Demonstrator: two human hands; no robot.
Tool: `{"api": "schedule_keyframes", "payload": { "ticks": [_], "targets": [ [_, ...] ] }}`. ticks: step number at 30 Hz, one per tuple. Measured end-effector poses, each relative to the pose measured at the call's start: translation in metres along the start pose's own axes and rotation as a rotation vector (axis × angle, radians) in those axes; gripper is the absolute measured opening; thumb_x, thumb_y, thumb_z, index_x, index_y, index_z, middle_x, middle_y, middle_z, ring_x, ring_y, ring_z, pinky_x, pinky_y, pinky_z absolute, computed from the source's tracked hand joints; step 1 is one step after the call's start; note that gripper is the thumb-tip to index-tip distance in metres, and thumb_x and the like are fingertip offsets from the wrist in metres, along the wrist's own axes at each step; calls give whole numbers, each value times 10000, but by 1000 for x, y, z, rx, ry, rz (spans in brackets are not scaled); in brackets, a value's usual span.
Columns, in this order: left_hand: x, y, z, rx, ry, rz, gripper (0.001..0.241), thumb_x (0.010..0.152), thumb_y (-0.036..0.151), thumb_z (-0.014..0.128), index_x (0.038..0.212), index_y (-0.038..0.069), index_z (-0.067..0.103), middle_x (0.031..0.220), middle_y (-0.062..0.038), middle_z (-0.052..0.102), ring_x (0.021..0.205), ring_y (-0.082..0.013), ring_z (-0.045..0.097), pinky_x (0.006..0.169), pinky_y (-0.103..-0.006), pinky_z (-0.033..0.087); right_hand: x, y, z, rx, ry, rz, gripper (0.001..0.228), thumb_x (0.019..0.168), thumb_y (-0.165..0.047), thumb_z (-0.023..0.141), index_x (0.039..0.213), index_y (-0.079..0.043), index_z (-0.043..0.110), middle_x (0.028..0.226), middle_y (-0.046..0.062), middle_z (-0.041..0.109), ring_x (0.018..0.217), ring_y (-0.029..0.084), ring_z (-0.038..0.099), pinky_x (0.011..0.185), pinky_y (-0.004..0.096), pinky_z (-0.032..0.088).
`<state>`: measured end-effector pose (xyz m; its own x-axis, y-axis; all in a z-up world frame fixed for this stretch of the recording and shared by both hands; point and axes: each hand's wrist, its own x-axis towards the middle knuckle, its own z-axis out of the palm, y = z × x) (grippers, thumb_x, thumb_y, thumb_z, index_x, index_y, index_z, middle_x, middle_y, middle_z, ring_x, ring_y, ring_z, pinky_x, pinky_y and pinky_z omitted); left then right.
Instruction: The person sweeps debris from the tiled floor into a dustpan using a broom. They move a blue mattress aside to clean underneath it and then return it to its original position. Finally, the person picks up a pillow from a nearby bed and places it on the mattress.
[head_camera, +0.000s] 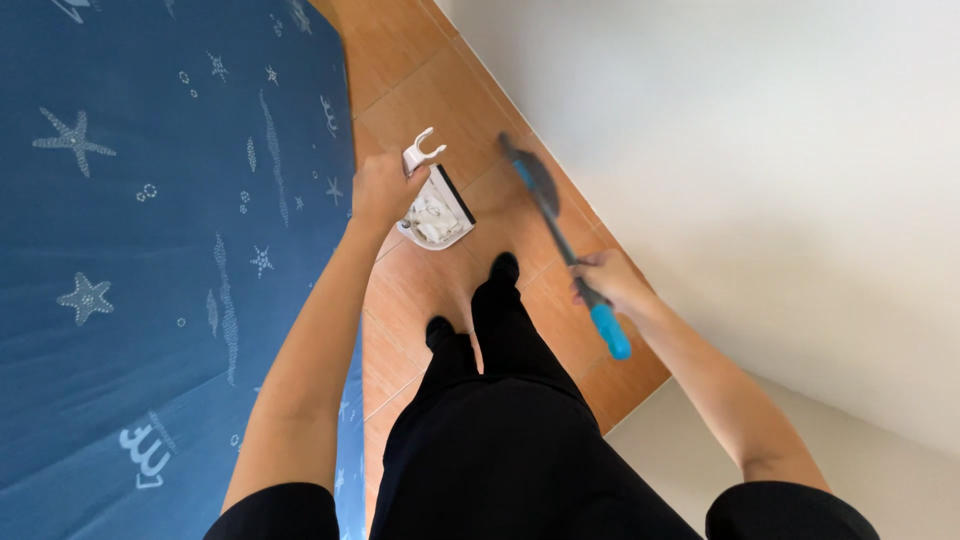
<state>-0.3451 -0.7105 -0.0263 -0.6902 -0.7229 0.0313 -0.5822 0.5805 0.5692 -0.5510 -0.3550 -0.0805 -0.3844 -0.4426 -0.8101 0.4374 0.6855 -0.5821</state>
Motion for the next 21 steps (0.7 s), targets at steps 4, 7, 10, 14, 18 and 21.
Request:
{"api": "schedule_keyframes", "payload": {
  "ticks": [4,7,10,14,18,21],
  "targets": [
    [24,11,-2,-20,29,-70,429,855,413,785,885,-4,688,795,-251,702,759,-462,688,674,-552,537,-17,-42,6,-109,-94,51,354,926,-77,648,1224,114,663,727,165,679,496,226,636,456,347,560],
    [47,11,-4,-22,27,-92,469,870,426,780,916,-26,667,808,-262,698,776,-468,686,675,-551,540,-16,-85,-6,-164,-175,17,416,930,-128,659,1289,83,659,743,137,697,492,184,630,449,294,512],
    [71,13,-13,25,90,-171,402,884,400,762,915,2,707,828,-269,705,788,-467,692,716,-551,543,-17,-128,-11,-161,-224,40,504,916,-126,652,1385,42,574,775,155,729,484,178,629,446,292,527],
    [100,16,-34,-52,201,-258,387,870,371,747,975,0,714,819,-260,707,779,-455,695,709,-526,548,-9,-193,-15,-164,-291,-26,561,923,-122,657,1451,-26,496,816,182,744,486,175,646,437,275,522],
    [139,5,-54,-87,255,-312,365,861,349,743,910,-11,707,808,-240,710,770,-439,700,708,-501,556,3,-271,-7,-168,-341,-105,547,913,-110,641,1452,-91,552,809,188,739,479,154,640,426,256,519],
    [177,-11,-67,-118,317,-285,352,852,332,751,899,-14,707,801,-248,701,761,-444,696,675,-505,549,33,-318,4,-189,-338,-105,466,922,-91,655,1380,-3,637,823,192,743,485,159,636,428,268,525]
  ]
}}
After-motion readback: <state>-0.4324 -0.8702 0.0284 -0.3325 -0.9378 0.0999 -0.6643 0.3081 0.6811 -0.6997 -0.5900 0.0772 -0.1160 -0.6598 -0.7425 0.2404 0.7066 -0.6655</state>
